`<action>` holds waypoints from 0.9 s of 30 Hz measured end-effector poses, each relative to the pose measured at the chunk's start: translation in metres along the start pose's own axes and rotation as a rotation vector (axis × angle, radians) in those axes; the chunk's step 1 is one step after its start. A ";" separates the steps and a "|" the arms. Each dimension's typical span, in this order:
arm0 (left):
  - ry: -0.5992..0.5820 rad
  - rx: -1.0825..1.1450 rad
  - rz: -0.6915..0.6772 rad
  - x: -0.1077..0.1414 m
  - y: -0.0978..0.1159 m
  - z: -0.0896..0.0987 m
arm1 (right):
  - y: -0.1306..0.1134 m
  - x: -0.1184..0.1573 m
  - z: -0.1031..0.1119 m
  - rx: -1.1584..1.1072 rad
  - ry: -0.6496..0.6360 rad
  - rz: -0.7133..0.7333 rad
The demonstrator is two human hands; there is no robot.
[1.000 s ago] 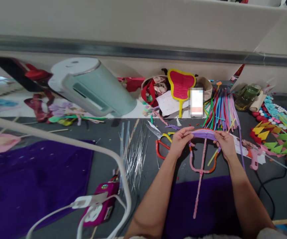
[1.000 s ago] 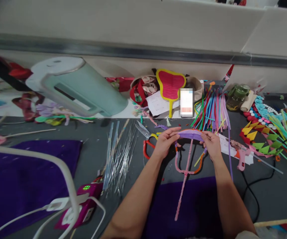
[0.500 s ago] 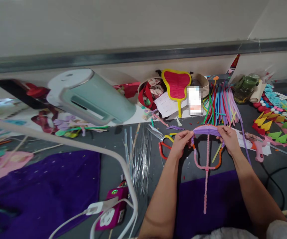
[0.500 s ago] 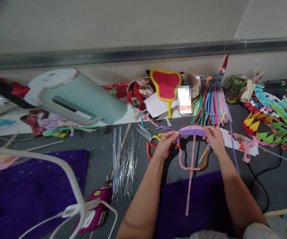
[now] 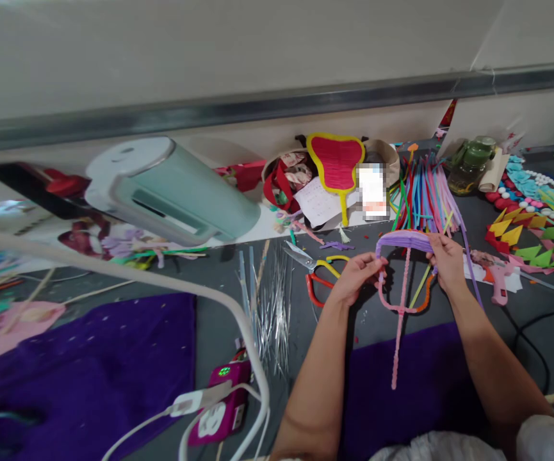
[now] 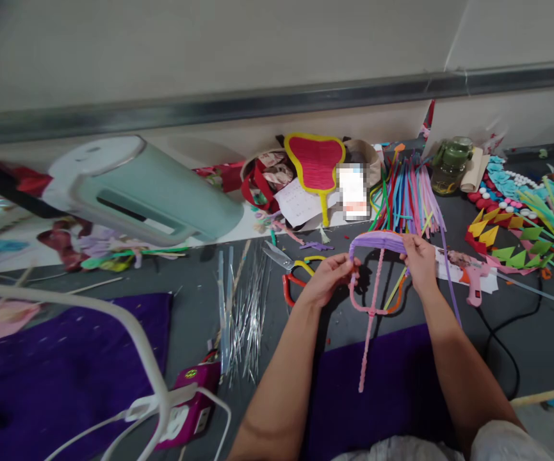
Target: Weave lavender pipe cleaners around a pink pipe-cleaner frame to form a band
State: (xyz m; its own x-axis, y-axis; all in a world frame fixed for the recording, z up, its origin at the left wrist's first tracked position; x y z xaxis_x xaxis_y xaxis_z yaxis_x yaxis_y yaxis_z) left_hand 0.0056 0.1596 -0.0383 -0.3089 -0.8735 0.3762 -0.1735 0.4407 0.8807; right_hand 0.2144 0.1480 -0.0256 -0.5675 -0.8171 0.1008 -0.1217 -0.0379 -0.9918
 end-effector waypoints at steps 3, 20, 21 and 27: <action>0.036 -0.009 -0.059 0.000 0.004 0.004 | 0.003 -0.001 -0.002 -0.092 -0.027 -0.067; -0.031 0.001 -0.203 0.001 0.020 0.001 | 0.004 0.010 -0.018 -0.084 -0.217 -0.104; -0.056 -0.010 -0.195 0.002 0.019 -0.003 | 0.003 0.009 -0.017 -0.098 -0.210 -0.103; -0.039 -0.046 -0.205 0.001 0.017 -0.005 | 0.000 0.009 -0.017 -0.108 -0.193 -0.083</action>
Point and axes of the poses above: each hand's wrist, its own x-axis away from the middle knuckle, its own z-axis out of the back of the hand, y = z × x, the point moved 9 cm from there along -x, towards the middle knuckle, and after that the axes turned 9 degrees about y, right-handed, at the moved point
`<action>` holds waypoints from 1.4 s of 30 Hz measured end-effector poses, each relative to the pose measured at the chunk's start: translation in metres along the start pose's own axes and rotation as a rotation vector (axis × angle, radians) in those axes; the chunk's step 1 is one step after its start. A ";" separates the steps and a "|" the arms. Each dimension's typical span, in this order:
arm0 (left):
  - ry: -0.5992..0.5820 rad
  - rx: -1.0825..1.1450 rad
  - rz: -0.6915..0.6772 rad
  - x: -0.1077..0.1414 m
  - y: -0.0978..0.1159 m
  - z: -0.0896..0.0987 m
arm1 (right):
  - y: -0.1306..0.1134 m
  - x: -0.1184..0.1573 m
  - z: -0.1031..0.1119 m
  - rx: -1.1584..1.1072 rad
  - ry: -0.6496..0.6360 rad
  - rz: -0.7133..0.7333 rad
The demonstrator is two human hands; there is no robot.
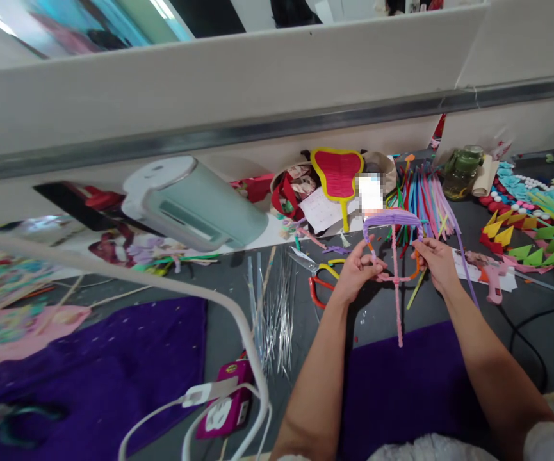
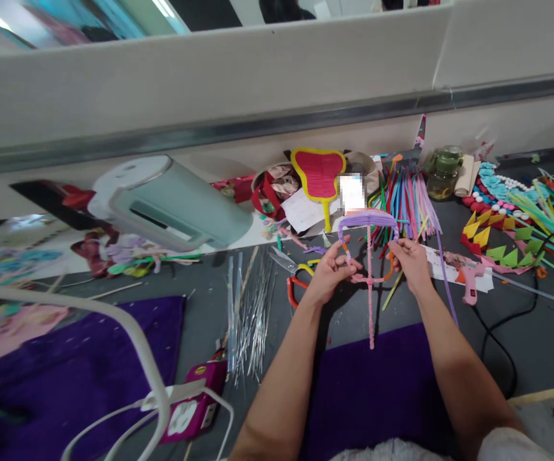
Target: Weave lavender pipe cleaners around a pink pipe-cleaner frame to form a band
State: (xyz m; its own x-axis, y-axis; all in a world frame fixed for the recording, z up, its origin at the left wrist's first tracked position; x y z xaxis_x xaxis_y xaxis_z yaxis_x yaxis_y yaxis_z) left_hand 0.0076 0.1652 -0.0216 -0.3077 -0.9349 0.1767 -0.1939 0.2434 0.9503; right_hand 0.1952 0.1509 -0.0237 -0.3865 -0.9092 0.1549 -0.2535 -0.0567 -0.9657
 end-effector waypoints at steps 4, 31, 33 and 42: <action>0.027 -0.007 -0.025 0.000 0.001 0.000 | 0.001 -0.001 0.001 -0.019 0.005 -0.006; 0.370 -0.032 -0.275 -0.012 0.003 0.018 | -0.007 -0.001 0.003 0.229 0.073 0.212; 0.380 -0.045 -0.289 -0.012 0.004 0.019 | -0.008 -0.001 0.003 0.240 0.070 0.220; 0.400 -0.089 -0.361 -0.009 0.009 0.018 | -0.009 0.000 0.001 0.312 0.053 0.265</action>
Point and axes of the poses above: each hand's wrist, its own x-axis away from the middle knuckle, its own z-axis out of the back of the hand, y = z × x, the point moved 9 cm from there along -x, towards the middle knuckle, and after that the axes turned 9 degrees about y, right-handed, at the moved point
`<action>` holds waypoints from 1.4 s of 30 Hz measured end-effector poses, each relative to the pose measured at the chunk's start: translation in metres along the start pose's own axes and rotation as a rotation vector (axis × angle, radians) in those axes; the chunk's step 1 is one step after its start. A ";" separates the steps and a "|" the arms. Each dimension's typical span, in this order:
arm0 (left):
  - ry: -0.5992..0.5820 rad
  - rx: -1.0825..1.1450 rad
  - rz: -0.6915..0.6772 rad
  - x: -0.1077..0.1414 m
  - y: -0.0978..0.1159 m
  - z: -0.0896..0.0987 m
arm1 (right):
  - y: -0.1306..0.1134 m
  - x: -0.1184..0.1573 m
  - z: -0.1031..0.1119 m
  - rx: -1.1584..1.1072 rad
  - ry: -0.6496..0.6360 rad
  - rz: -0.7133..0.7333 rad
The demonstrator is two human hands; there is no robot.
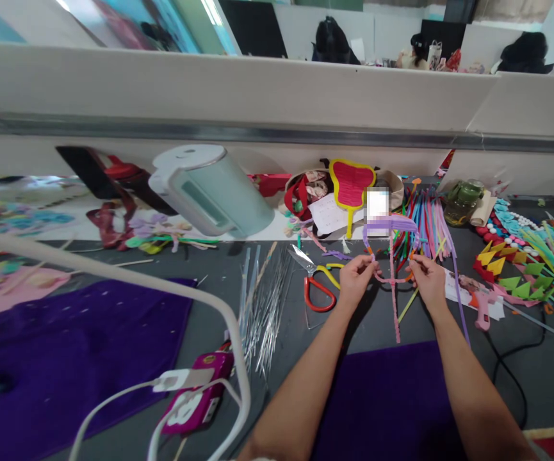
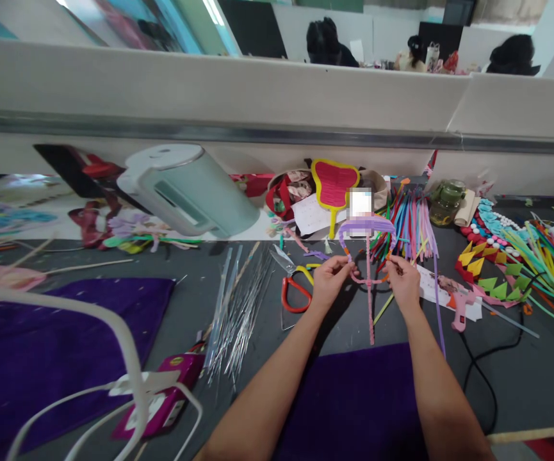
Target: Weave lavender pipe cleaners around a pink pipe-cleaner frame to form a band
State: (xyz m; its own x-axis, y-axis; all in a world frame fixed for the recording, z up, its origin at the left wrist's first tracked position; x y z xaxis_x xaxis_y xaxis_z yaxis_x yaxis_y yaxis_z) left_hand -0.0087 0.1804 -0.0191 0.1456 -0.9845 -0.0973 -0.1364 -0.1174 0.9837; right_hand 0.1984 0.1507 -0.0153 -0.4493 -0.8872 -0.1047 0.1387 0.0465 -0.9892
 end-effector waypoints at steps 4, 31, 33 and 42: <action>0.005 0.048 0.017 0.001 0.000 0.000 | 0.001 0.000 -0.002 -0.068 -0.008 -0.047; -0.606 0.180 0.379 0.043 -0.001 -0.048 | -0.013 -0.018 0.050 -0.580 0.285 -0.060; -0.637 0.163 0.396 0.048 0.000 -0.050 | -0.014 -0.018 0.052 -0.609 0.291 -0.065; -0.809 0.361 0.450 0.063 0.009 -0.052 | -0.008 -0.007 0.018 -0.723 -0.045 -0.364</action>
Point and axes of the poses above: each hand's wrist, its own x-axis away from the middle knuckle, its own z-axis out of the back of the hand, y = z × x, the point moved 9 cm from there along -x, towards the middle knuckle, and after that the axes turned 9 degrees about y, right-handed, at the moved point
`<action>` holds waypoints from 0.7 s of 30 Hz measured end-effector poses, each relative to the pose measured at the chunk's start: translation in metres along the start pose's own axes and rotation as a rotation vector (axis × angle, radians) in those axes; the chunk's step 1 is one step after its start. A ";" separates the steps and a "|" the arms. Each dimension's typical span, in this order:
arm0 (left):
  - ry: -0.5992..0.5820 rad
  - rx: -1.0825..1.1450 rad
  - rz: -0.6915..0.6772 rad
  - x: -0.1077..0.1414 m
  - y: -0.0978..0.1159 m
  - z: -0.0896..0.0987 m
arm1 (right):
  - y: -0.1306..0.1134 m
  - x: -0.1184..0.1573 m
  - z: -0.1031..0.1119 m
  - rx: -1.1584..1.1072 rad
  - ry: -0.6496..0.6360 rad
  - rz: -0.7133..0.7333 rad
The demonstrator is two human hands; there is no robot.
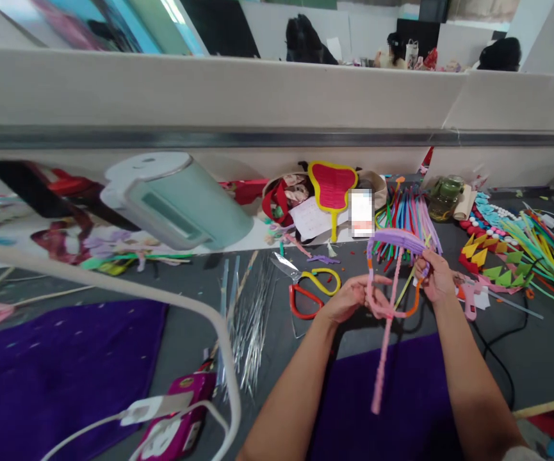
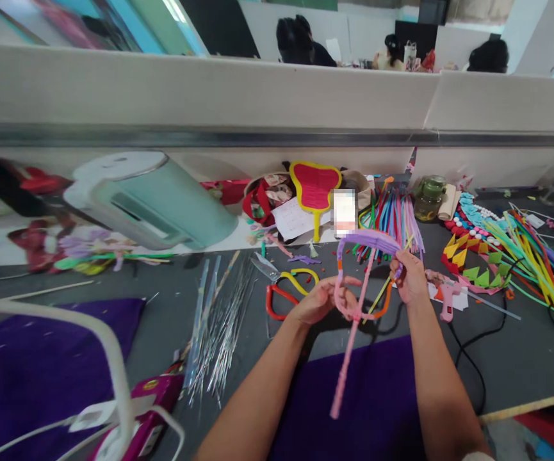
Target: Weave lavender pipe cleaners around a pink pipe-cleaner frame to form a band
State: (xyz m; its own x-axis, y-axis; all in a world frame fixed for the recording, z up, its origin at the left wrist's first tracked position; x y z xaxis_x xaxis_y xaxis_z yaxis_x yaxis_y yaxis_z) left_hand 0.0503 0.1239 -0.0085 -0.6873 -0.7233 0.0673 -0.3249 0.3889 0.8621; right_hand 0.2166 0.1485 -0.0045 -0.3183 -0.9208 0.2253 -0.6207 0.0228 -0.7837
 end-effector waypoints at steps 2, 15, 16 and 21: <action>0.122 0.004 -0.058 -0.006 0.004 0.014 | 0.012 0.002 -0.004 0.075 -0.059 -0.122; 0.612 -0.172 -0.273 0.000 0.034 0.068 | 0.019 -0.001 -0.002 0.328 -0.004 -0.017; 0.616 -0.184 -0.274 0.000 0.034 0.068 | 0.019 -0.001 -0.001 0.324 0.007 -0.006; 0.637 -0.236 -0.298 -0.001 0.035 0.068 | 0.017 -0.003 0.001 0.320 0.034 0.049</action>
State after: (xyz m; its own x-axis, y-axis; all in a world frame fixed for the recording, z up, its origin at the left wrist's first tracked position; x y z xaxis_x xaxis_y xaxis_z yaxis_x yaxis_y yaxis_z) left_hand -0.0047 0.1768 -0.0122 -0.0583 -0.9978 0.0301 -0.2410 0.0434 0.9696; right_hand 0.2079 0.1514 -0.0186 -0.3691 -0.9082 0.1974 -0.3491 -0.0614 -0.9351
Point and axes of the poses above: each hand's wrist, its own x-axis away from the middle knuckle, its own z-axis out of the back of the hand, y = z × x, the point moved 9 cm from there along -x, towards the middle knuckle, and after that the axes turned 9 degrees about y, right-handed, at the moved point
